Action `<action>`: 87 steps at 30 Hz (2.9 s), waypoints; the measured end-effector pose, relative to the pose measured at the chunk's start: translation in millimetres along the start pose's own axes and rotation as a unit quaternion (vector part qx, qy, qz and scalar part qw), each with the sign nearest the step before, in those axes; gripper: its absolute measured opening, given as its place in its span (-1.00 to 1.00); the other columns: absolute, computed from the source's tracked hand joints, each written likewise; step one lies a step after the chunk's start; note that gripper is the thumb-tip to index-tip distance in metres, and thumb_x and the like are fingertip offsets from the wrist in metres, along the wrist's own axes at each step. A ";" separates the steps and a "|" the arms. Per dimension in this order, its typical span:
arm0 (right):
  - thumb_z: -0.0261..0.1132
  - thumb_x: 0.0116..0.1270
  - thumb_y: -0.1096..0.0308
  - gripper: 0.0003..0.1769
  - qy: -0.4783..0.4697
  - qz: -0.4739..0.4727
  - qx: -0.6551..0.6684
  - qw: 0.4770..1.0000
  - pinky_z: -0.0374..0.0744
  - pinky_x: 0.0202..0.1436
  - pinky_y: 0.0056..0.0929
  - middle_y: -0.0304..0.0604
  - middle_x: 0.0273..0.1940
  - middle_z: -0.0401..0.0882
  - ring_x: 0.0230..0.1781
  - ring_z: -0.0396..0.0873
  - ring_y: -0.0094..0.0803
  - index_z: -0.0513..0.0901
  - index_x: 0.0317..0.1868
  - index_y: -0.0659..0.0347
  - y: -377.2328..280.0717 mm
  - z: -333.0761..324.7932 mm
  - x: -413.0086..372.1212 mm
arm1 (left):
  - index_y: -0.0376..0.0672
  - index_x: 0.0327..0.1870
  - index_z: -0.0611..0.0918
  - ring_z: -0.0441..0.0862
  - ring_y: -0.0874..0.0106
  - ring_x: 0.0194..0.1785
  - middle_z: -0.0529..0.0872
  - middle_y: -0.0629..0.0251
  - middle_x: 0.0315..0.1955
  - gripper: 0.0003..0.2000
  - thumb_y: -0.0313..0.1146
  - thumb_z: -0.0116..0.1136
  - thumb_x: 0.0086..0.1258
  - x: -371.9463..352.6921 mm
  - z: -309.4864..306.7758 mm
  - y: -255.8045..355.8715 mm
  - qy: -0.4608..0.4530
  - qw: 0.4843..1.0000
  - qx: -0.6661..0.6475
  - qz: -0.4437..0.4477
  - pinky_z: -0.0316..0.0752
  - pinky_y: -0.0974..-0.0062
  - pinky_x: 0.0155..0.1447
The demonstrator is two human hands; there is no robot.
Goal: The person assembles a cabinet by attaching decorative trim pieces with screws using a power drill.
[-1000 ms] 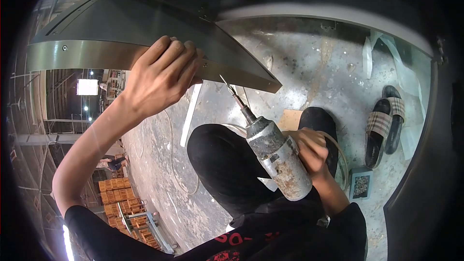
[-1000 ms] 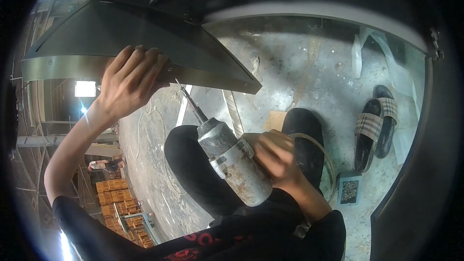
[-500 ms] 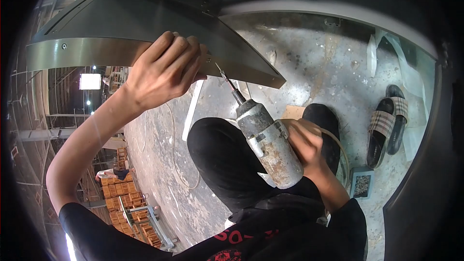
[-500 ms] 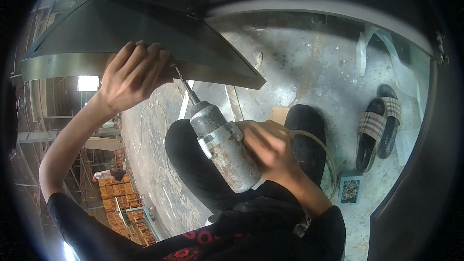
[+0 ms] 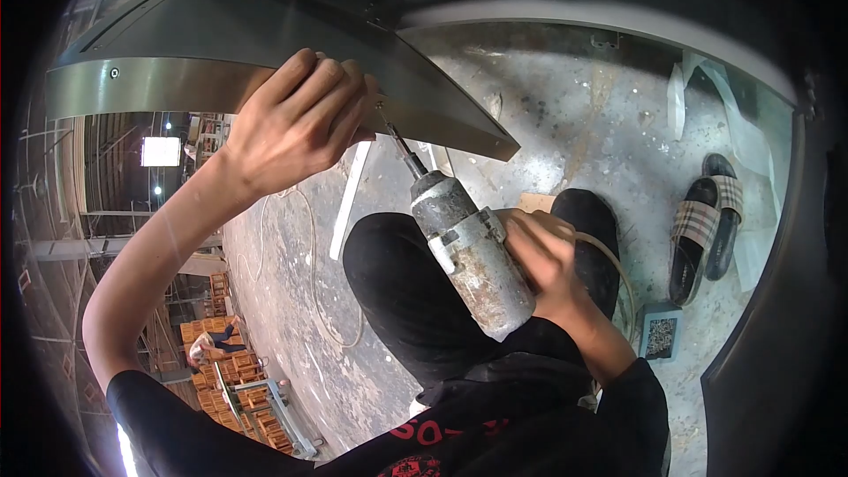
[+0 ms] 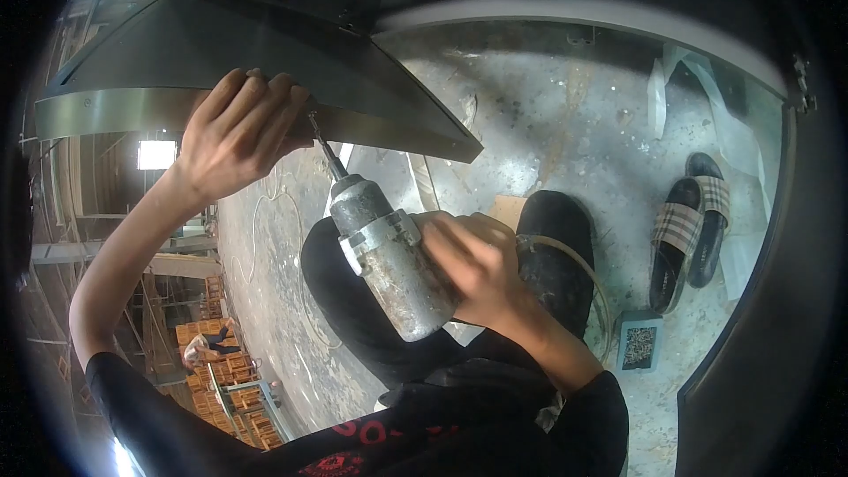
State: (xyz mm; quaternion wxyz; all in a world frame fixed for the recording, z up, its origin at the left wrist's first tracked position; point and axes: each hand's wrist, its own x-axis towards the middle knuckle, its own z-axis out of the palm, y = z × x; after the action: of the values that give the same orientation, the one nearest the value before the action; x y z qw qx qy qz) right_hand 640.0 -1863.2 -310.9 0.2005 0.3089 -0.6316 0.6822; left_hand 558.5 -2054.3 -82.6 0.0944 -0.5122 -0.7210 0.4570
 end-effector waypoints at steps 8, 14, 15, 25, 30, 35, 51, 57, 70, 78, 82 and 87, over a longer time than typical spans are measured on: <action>0.48 -0.08 0.21 -0.50 0.018 -0.001 -0.019 1.000 0.57 -0.41 -0.27 0.05 -0.32 0.63 -0.48 0.65 -0.12 0.60 -0.22 0.45 1.1 8.9 0.5 | -0.19 -0.09 0.73 0.56 0.42 -0.04 0.67 0.35 -0.22 -0.58 -0.18 0.37 0.01 -2.2 2.7 -1.2 0.010 1.000 -0.008 -0.007 0.50 0.41 0.16; 0.48 -0.08 0.23 -0.48 0.011 0.013 -0.019 1.000 0.58 -0.39 -0.26 0.08 -0.27 0.63 -0.45 0.66 -0.11 0.59 -0.19 0.47 -6.7 10.3 1.9 | -0.21 -0.09 0.72 0.56 0.41 -0.05 0.67 0.34 -0.21 -0.58 -0.20 0.36 -0.01 -2.9 4.8 -1.5 0.019 1.000 -0.014 -0.008 0.49 0.41 0.16; 0.48 -0.07 0.23 -0.49 0.007 0.020 -0.017 1.000 0.58 -0.39 -0.26 0.08 -0.27 0.63 -0.44 0.66 -0.10 0.59 -0.19 0.47 -9.1 10.3 3.7 | -0.21 -0.10 0.72 0.56 0.41 -0.05 0.67 0.34 -0.21 -0.58 -0.20 0.36 -0.01 -2.9 4.9 -1.5 0.019 1.000 -0.013 -0.009 0.49 0.41 0.16; 0.45 -0.04 0.40 -0.64 0.056 0.092 0.063 0.992 0.45 -0.45 -0.34 0.04 -0.43 0.52 -0.54 0.53 -0.08 0.57 -0.29 0.46 -16.6 6.2 13.9 | -0.18 -0.18 0.73 0.56 0.42 -0.04 0.67 0.38 -0.19 -0.62 -0.19 0.37 -0.03 -2.4 2.7 -0.8 0.018 1.000 -0.006 -0.011 0.49 0.42 0.14; 0.48 -0.03 0.47 -0.60 0.014 0.157 0.011 0.987 0.58 -0.30 -0.36 0.03 -0.31 0.63 -0.40 0.66 -0.17 0.63 -0.16 0.50 -16.7 -14.7 -9.1 | -0.12 -0.17 0.76 0.57 0.47 -0.02 0.68 0.45 -0.18 -0.62 -0.19 0.39 -0.05 -2.3 2.5 1.6 0.027 0.999 -0.019 -0.011 0.49 0.46 0.12; 0.51 -0.11 0.43 -0.44 0.069 0.281 -0.116 0.950 0.62 -0.06 -0.20 0.19 -0.18 0.70 -0.17 0.71 0.05 0.62 -0.03 0.49 4.5 -41.8 -39.4 | -0.20 0.01 0.70 0.63 0.33 -0.04 0.69 0.22 -0.07 -0.49 -0.13 0.42 0.02 -7.2 6.8 -0.8 0.015 1.000 -0.026 0.008 0.54 0.27 0.14; 0.38 -0.07 0.34 -0.64 0.177 0.506 -0.360 0.764 0.57 -0.19 -0.13 0.20 -0.37 0.69 -0.29 0.70 0.08 0.66 -0.29 0.47 158.6 -95.0 -233.5 | -0.05 -0.04 0.73 0.61 0.37 0.08 0.67 0.27 -0.04 -0.68 -0.38 0.29 0.13 9.8 -8.9 63.6 0.041 0.979 -0.151 -0.127 0.45 0.29 0.18; 0.51 -0.11 0.29 -0.37 0.161 0.549 -0.297 0.764 0.53 0.02 0.01 0.31 -0.17 0.62 -0.09 0.59 0.21 0.59 -0.02 0.46 165.2 -102.3 -270.9 | -0.19 -0.25 0.70 0.68 0.13 -0.15 0.73 0.15 -0.24 -0.89 -0.42 0.22 0.25 101.8 24.7 161.8 0.024 0.705 -0.672 -0.225 0.56 0.24 -0.10; 0.36 -0.09 0.45 -0.47 0.154 0.509 -0.198 0.823 0.58 -0.09 -0.17 0.20 -0.24 0.68 -0.15 0.69 0.10 0.61 0.01 0.36 149.9 -98.8 -251.7 | -0.14 -0.21 0.64 0.57 0.09 -0.08 0.61 0.16 -0.22 -0.84 -0.41 0.31 0.21 355.0 262.4 370.6 0.111 0.426 -0.684 -0.582 0.48 0.16 0.00; 0.32 -0.07 0.49 -0.52 0.135 0.513 -0.200 0.824 0.58 -0.05 -0.16 0.21 -0.23 0.68 -0.15 0.68 0.08 0.59 -0.04 0.40 155.4 -92.4 -255.5 | -0.21 -0.29 0.59 0.60 0.15 -0.22 0.64 0.14 -0.32 -0.93 -0.49 0.24 0.26 371.9 264.9 373.8 0.204 0.455 -0.608 -0.618 0.50 0.23 -0.10; 0.40 -0.09 0.46 -0.50 0.128 0.523 -0.339 0.772 0.58 -0.05 -0.17 0.23 -0.21 0.68 -0.13 0.68 0.10 0.60 -0.05 0.43 151.8 -92.7 -260.7 | -0.30 -0.15 0.63 0.61 0.51 -0.48 0.66 0.18 -0.52 -0.83 -0.43 0.24 0.31 301.0 188.6 340.0 0.216 0.263 -0.700 -0.628 0.47 0.55 -0.32; 0.45 -0.03 0.42 -0.58 0.116 0.457 -0.262 0.842 0.60 -0.16 -0.20 0.19 -0.30 0.68 -0.23 0.69 0.07 0.64 -0.12 0.43 97.8 -103.6 -147.5 | -0.41 -0.03 0.61 0.41 0.59 -0.43 0.53 0.40 -0.47 -0.80 -0.46 0.14 0.45 168.0 80.1 304.9 0.163 -0.112 -0.800 -0.567 0.34 0.62 -0.33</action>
State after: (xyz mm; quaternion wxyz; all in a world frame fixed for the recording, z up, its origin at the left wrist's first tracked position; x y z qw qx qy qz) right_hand 665.1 -1755.7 -483.7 0.0113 -0.1604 -0.8286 0.5362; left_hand 632.1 -1943.3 -414.1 0.0436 -0.3154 0.5599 0.7650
